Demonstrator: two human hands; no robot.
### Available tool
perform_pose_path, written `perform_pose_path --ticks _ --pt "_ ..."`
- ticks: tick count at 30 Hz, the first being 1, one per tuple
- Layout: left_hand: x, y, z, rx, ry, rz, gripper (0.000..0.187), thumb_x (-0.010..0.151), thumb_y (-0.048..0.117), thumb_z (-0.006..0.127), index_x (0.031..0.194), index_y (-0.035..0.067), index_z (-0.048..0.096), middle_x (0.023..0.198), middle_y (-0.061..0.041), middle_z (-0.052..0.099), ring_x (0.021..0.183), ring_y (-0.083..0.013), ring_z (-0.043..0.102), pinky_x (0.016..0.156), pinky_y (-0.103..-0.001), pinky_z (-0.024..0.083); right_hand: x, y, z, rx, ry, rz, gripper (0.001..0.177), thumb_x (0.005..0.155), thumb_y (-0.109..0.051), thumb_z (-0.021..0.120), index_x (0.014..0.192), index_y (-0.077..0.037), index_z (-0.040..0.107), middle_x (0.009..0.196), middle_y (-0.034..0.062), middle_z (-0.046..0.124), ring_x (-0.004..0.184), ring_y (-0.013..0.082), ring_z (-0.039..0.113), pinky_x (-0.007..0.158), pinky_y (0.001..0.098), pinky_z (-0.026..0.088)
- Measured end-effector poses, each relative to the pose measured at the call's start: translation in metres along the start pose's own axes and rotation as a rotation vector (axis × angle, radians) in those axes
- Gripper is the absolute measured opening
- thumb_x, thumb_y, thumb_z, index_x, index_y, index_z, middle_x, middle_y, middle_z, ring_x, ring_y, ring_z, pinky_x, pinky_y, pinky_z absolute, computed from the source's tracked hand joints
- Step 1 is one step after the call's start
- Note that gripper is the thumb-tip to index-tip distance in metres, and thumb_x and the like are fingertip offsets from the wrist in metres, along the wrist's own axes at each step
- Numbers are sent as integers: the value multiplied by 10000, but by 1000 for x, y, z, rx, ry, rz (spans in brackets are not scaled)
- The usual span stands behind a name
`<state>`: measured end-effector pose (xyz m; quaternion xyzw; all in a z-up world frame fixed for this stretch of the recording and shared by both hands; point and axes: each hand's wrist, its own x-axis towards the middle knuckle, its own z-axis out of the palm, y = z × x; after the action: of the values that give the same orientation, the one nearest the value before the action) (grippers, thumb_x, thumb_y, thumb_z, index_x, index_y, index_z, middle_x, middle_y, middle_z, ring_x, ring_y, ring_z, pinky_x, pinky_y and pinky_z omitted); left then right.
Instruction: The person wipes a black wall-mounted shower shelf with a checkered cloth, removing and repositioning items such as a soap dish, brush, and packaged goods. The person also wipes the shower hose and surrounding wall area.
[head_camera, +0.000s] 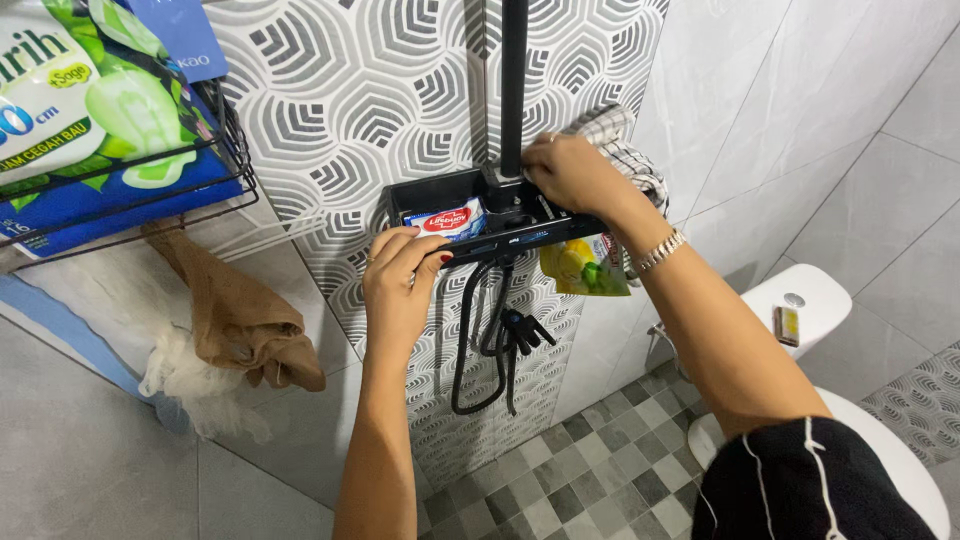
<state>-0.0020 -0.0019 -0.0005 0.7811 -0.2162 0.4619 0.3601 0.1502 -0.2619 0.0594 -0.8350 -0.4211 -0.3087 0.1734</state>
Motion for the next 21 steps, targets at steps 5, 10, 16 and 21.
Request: perform_pose_path --ticks 5,10,16,21 --pt "1 -1 1 -10 15 8 157 854 60 775 1008 62 747 962 -74 714 1091 -290 643 908 -402 519 -15 -46 -38 127 -49 102 244 831 -72 709 1063 -25 771 942 142 722 820 310 690 755 395 542" --pt "-1 -1 2 -3 9 20 168 852 61 772 1018 58 745 974 -78 719 1088 -298 640 914 -407 517 0 -73 -11 97 84 -94 155 858 -33 721 1007 -15 762 966 132 697 927 308 675 829 389 543" --pt "-4 -3 -1 -15 6 27 175 847 57 780 1019 57 748 972 -87 717 1067 -299 649 910 -407 521 18 -82 15 -165 95 -33 57 879 -75 731 909 -27 739 971 142 675 944 330 643 833 412 538" --pt "-6 -2 -1 -26 -3 56 178 844 51 774 1018 36 743 946 -111 702 1035 -313 643 901 -415 520 -3 -81 -10 -78 121 -93 258 839 -140 765 1083 -59 787 1013 122 659 877 342 600 785 426 520"
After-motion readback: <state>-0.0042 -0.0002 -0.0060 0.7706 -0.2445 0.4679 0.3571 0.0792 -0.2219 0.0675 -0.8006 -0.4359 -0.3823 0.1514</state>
